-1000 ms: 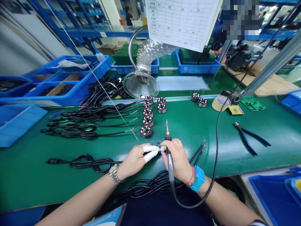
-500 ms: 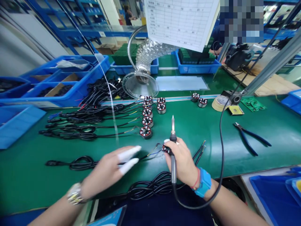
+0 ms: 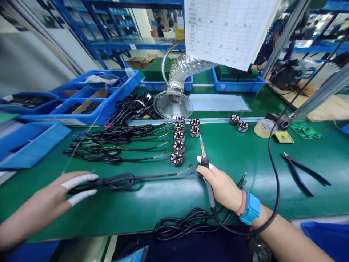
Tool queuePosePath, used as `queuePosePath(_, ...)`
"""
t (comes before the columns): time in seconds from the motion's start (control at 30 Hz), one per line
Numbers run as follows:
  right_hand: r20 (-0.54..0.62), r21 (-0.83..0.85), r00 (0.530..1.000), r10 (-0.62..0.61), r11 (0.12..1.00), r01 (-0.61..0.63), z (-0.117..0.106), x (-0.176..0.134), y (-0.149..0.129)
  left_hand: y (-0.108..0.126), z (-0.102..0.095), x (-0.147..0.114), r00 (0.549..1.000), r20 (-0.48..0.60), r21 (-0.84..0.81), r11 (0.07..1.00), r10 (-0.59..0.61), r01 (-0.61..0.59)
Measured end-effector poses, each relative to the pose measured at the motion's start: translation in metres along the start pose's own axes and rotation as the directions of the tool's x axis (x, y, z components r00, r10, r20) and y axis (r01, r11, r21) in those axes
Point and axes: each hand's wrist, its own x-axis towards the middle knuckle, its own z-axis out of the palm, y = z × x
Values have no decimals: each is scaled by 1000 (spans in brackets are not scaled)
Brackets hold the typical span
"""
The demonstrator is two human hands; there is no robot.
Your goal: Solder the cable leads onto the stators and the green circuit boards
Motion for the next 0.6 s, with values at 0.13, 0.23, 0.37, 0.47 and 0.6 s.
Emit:
queuePosePath(0.13,-90,-17,996,-27,1000,26,-3,49,21,-4,-37,46,961,-272,201,980,56,-1)
queuePosePath(0.23,-137,-40,990,-23,999,18,9,85,38,-10,-41,88,955,-285,287,958,84,2)
queuePosePath(0.37,-183,-68,983,-7,998,-6,29,109,48,-16,-12,126,975,-215,305,952,51,17)
queuePosePath(0.47,-217,-82,976,16,996,-34,29,109,52,-17,8,134,991,-134,296,955,25,16)
queuePosePath(0.6,-355,-104,925,136,977,-184,-7,94,81,-8,-2,118,981,-186,264,959,-54,103)
